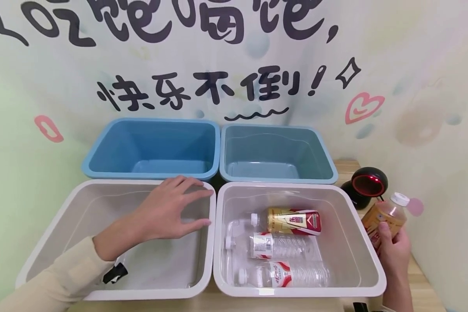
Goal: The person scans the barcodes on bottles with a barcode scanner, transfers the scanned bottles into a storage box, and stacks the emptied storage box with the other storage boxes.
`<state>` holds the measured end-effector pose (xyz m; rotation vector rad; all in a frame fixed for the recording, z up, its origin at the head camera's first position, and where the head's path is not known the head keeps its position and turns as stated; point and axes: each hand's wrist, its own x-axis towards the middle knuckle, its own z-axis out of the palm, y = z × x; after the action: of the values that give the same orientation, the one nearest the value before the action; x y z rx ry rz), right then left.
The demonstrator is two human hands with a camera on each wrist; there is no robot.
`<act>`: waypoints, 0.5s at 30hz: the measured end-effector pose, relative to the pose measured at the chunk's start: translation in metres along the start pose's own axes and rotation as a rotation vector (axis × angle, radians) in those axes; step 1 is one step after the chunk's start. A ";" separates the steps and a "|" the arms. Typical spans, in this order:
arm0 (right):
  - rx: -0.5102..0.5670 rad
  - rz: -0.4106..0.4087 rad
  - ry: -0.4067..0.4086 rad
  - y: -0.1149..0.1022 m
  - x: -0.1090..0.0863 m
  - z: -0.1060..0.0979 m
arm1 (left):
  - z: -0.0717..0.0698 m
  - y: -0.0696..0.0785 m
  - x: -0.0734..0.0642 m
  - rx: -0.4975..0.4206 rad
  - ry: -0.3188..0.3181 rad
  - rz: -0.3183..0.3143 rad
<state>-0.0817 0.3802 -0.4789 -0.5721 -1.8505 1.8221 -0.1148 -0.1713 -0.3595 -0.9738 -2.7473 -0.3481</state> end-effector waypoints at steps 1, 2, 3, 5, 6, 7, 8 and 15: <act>-0.003 0.001 0.004 0.001 -0.001 0.000 | 0.001 0.000 0.000 -0.002 -0.001 0.003; 0.000 -0.003 -0.006 0.002 -0.001 0.000 | 0.001 0.000 -0.001 0.001 -0.001 0.005; 0.020 -0.013 -0.015 0.003 -0.001 0.000 | 0.002 0.000 -0.001 0.004 -0.001 0.006; 0.091 -0.038 -0.048 0.004 -0.001 0.000 | 0.002 0.000 -0.001 0.008 0.001 0.007; 0.127 -0.055 -0.071 0.004 -0.001 0.000 | 0.002 0.000 -0.001 0.011 0.001 0.008; 0.160 -0.067 -0.089 0.003 -0.001 0.000 | 0.002 0.000 -0.001 0.011 0.001 0.008; 0.193 -0.079 -0.109 0.003 -0.001 0.000 | 0.003 -0.001 -0.001 0.011 -0.002 0.007; 0.219 -0.041 -0.126 0.003 -0.002 -0.002 | 0.003 -0.002 -0.004 0.006 -0.012 0.001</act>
<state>-0.0789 0.3807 -0.4820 -0.3447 -1.6960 2.0410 -0.1134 -0.1740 -0.3642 -0.9783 -2.7571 -0.3354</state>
